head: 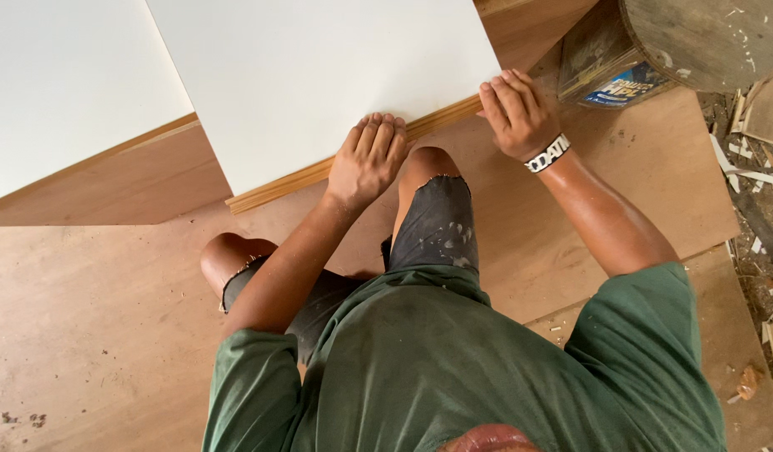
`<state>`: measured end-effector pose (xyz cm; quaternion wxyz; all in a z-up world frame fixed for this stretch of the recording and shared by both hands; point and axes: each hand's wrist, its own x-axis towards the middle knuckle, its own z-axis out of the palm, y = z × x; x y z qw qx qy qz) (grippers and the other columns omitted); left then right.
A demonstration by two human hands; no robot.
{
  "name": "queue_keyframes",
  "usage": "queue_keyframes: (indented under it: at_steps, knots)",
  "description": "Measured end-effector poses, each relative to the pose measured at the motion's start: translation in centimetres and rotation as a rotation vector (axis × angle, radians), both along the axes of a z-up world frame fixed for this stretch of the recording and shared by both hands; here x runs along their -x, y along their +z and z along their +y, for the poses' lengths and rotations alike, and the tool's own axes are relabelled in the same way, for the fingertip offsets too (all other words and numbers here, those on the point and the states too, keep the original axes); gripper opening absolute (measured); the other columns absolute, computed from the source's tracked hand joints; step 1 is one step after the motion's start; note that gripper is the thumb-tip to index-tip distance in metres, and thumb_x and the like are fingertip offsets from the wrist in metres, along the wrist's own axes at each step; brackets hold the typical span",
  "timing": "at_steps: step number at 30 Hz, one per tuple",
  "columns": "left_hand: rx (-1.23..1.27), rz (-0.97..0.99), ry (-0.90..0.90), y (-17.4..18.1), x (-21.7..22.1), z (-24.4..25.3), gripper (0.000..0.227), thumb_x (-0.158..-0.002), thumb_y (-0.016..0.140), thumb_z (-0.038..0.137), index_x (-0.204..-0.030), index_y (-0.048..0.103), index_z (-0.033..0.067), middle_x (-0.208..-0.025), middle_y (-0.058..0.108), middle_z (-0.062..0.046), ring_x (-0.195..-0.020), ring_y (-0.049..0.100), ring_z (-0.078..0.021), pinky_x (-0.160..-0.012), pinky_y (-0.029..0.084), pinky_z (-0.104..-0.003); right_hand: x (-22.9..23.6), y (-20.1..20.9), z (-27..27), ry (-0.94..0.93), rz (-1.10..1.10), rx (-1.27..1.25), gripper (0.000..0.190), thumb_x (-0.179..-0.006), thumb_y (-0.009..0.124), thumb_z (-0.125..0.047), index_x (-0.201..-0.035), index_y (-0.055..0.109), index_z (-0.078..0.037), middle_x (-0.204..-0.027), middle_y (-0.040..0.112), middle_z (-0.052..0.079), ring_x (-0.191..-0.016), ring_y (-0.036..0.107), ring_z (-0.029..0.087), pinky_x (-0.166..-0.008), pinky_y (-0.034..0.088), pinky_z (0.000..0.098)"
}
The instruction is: The person applies a wooden trim strip to the edge of a white laminated board by hand and then uses a small wooden block to rub and press the trim firmly into place.
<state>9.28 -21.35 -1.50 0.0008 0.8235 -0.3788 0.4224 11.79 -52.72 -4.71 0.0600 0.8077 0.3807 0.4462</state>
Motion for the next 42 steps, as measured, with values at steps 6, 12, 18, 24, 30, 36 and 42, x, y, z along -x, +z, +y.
queue_keyframes:
  at_steps: [6, 12, 18, 24, 30, 36, 42]
  knots:
    - [0.025, -0.009, 0.006, 0.6, 0.1, 0.0, 0.026, -0.106, 0.062, 0.030, -0.106, 0.067, 0.0044, -0.096, 0.070, -0.009, -0.090, 0.071, -0.0199, -0.082, 0.059, -0.030, -0.8, -3.2, 0.0, -0.020, -0.102, -0.056, 0.034, -0.111, 0.056, -0.024, -0.123, 0.067, 0.006, -0.115, 0.066, 0.021, -0.102, 0.072, 0.037, -0.090, 0.066, 0.0498]
    - [0.060, 0.113, 0.033, 1.4, 0.3, -0.9, 0.020, -0.099, 0.052, 0.022, -0.100, 0.064, 0.0060, -0.091, 0.062, -0.009, -0.081, 0.061, -0.0237, -0.068, 0.046, -0.031, -0.8, -3.0, 0.1, -0.030, -0.145, -0.052, 0.033, -0.111, 0.052, -0.023, -0.123, 0.066, 0.004, -0.116, 0.065, 0.019, -0.100, 0.072, 0.035, -0.089, 0.066, 0.0481]
    - [-0.052, 0.566, 0.115, 3.1, 1.0, -3.5, 0.078, -0.083, 0.061, 0.046, -0.140, 0.058, -0.0078, -0.137, 0.056, -0.028, -0.135, 0.048, -0.0475, -0.117, 0.029, -0.059, 0.1, 0.6, 1.0, 0.105, -0.071, -0.096, 0.029, -0.107, 0.063, -0.019, -0.107, 0.077, 0.007, -0.104, 0.066, 0.021, -0.096, 0.069, 0.037, -0.089, 0.062, 0.0463]
    - [0.279, 0.126, -0.156, -5.6, 3.5, -6.2, 0.044, -0.096, 0.042, 0.014, -0.131, 0.057, -0.0090, -0.135, 0.053, -0.036, -0.129, 0.054, -0.0527, -0.112, 0.041, -0.067, 1.2, 2.0, 1.7, 0.092, 0.206, -0.282, 0.040, -0.106, 0.064, -0.035, -0.109, 0.078, 0.002, -0.106, 0.062, 0.011, -0.103, 0.065, 0.030, -0.103, 0.045, 0.0489]
    - [1.919, 1.466, -0.416, -1.0, 7.6, -5.3, 0.013, -0.093, 0.075, 0.014, -0.088, 0.067, 0.0046, -0.092, 0.067, -0.010, -0.098, 0.067, -0.0272, -0.082, 0.049, -0.044, 1.3, 0.5, 3.4, 0.000, 0.214, -0.427, 0.040, -0.105, 0.081, -0.041, -0.094, 0.075, -0.003, -0.098, 0.060, 0.009, -0.098, 0.064, 0.030, -0.104, 0.041, 0.0492]
    - [2.495, 1.571, -0.826, -5.7, 5.7, -3.7, 0.015, -0.099, 0.063, -0.001, -0.095, 0.067, -0.0155, -0.086, 0.068, -0.029, -0.124, 0.058, -0.0472, -0.096, 0.055, -0.044, 1.4, 0.4, 3.9, -0.014, 0.216, -0.483, 0.049, -0.107, 0.082, -0.048, -0.097, 0.072, -0.001, -0.100, 0.058, 0.010, -0.105, 0.063, 0.034, -0.107, 0.036, 0.0528]
    - [2.538, 1.670, -0.398, -2.1, 7.2, 1.4, 0.047, -0.097, 0.050, 0.010, -0.140, 0.046, -0.0074, -0.134, 0.060, -0.030, -0.124, 0.061, -0.0409, -0.108, 0.052, -0.047, 2.5, 2.9, 5.9, 0.017, 0.197, -0.495, 0.041, -0.109, 0.073, -0.031, -0.088, 0.069, 0.003, -0.096, 0.056, 0.016, -0.093, 0.059, 0.037, -0.092, 0.041, 0.0534]
